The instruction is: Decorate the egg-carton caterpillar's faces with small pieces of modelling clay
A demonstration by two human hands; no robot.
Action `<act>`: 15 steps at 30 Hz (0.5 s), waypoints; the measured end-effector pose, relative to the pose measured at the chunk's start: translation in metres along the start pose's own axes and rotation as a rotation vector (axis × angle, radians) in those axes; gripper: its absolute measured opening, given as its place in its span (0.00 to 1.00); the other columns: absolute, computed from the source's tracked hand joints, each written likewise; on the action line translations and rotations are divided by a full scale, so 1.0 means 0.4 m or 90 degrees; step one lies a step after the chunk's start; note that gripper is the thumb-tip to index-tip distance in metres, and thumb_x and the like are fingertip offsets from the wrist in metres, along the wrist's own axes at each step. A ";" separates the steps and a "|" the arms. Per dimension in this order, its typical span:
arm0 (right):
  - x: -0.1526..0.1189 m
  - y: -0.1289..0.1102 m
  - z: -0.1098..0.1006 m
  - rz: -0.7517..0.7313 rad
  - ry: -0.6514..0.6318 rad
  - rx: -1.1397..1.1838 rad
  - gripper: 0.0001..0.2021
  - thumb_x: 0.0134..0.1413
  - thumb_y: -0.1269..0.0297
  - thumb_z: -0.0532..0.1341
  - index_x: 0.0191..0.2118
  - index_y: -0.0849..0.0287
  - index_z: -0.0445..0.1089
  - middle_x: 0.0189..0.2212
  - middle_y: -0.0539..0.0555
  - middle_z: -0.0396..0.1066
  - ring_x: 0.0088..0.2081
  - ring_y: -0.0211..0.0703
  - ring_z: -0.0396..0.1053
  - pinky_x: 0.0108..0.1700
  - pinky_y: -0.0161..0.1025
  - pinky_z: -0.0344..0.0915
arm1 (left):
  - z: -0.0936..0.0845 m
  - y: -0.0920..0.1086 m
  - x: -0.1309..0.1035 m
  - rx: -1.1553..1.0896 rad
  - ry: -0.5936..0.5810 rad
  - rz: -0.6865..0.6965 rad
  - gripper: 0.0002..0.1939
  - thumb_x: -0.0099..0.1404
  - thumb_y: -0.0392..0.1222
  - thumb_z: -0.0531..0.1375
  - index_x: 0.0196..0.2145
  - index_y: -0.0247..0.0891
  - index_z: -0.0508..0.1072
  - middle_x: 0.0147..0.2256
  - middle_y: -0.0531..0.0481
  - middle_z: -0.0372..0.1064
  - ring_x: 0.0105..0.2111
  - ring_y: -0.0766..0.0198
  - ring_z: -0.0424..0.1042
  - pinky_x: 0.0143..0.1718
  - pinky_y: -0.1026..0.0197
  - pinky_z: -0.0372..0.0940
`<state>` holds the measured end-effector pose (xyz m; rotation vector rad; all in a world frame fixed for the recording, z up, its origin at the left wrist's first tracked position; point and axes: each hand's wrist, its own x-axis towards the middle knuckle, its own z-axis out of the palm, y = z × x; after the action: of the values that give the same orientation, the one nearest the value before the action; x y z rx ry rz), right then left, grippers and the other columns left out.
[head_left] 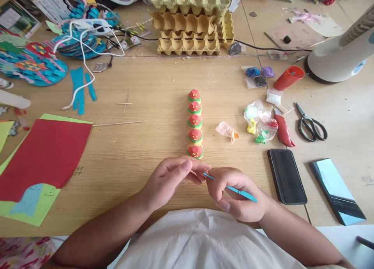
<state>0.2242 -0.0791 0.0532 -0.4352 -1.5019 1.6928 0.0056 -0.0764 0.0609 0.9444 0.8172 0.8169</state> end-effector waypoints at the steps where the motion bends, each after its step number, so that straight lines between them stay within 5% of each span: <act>1: 0.001 -0.001 0.001 -0.003 -0.004 -0.004 0.08 0.63 0.63 0.62 0.31 0.57 0.67 0.25 0.48 0.64 0.27 0.38 0.60 0.36 0.40 0.62 | 0.001 0.000 0.000 -0.004 0.003 -0.002 0.20 0.74 0.53 0.57 0.47 0.38 0.84 0.45 0.40 0.81 0.42 0.57 0.80 0.43 0.59 0.77; 11: 0.005 -0.007 0.002 -0.014 0.015 -0.035 0.06 0.62 0.65 0.61 0.32 0.57 0.67 0.25 0.48 0.65 0.29 0.39 0.61 0.37 0.40 0.61 | 0.008 0.008 0.004 -0.029 -0.009 -0.006 0.21 0.74 0.54 0.57 0.45 0.38 0.85 0.43 0.40 0.81 0.40 0.58 0.80 0.41 0.60 0.76; 15: 0.003 -0.005 -0.003 -0.026 0.022 -0.029 0.05 0.61 0.67 0.61 0.33 0.57 0.68 0.25 0.49 0.64 0.29 0.38 0.60 0.36 0.39 0.60 | 0.006 0.008 0.004 0.054 0.020 0.010 0.12 0.70 0.49 0.64 0.44 0.41 0.84 0.40 0.44 0.80 0.38 0.62 0.78 0.38 0.64 0.74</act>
<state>0.2250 -0.0774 0.0552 -0.4529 -1.5165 1.6138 0.0078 -0.0746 0.0644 1.0159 0.8778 0.8184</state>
